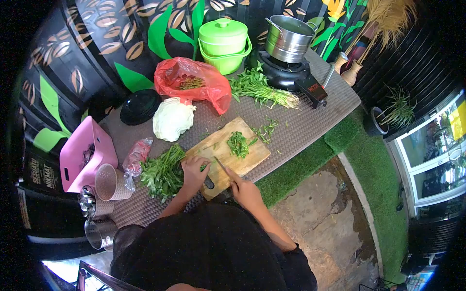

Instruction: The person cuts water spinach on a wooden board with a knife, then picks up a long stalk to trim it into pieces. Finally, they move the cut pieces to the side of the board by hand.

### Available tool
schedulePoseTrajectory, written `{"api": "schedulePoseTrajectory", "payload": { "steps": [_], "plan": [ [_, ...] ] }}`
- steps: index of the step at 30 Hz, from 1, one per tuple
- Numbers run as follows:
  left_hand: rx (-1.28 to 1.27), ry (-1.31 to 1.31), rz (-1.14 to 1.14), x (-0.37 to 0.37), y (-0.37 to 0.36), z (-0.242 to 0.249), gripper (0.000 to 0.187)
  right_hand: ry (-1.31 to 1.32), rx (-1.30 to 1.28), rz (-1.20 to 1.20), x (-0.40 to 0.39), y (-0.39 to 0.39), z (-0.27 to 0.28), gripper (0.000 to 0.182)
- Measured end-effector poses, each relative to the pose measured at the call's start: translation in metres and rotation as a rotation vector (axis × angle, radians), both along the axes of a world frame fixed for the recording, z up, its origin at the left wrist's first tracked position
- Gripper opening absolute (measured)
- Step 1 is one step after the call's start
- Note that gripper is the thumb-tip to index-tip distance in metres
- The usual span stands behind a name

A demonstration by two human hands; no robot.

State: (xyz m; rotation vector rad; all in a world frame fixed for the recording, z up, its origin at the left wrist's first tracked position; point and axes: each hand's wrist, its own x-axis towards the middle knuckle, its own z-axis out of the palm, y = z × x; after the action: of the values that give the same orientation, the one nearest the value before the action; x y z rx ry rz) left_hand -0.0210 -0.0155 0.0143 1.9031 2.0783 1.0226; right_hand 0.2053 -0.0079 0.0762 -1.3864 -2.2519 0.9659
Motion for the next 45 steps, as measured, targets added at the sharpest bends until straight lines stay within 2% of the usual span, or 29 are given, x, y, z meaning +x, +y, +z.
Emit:
{"api": "schedulePoseTrajectory", "payload": {
  "steps": [3, 9, 15, 27, 45],
  "plan": [
    [0.061, -0.019, 0.024, 0.003, 0.005, -0.006, 0.011, -0.028, -0.007, -0.005, -0.001, -0.001, 0.001, 0.055],
    [-0.018, -0.031, 0.045, 0.009, 0.019, -0.011, 0.011, -0.1, 0.018, -0.031, -0.004, -0.002, 0.001, 0.053],
    [0.029, -0.054, 0.056, 0.01, 0.019, -0.016, 0.009, -0.107, 0.064, 0.002, -0.006, -0.003, -0.002, 0.054],
    [0.006, -0.036, 0.07, 0.011, 0.017, -0.014, 0.009, -0.262, -0.005, 0.011, -0.018, -0.002, 0.005, 0.059],
    [0.026, -0.003, 0.09, 0.013, 0.016, -0.015, 0.01, -0.336, -0.021, 0.021, -0.023, -0.002, 0.012, 0.057]
  ]
}}
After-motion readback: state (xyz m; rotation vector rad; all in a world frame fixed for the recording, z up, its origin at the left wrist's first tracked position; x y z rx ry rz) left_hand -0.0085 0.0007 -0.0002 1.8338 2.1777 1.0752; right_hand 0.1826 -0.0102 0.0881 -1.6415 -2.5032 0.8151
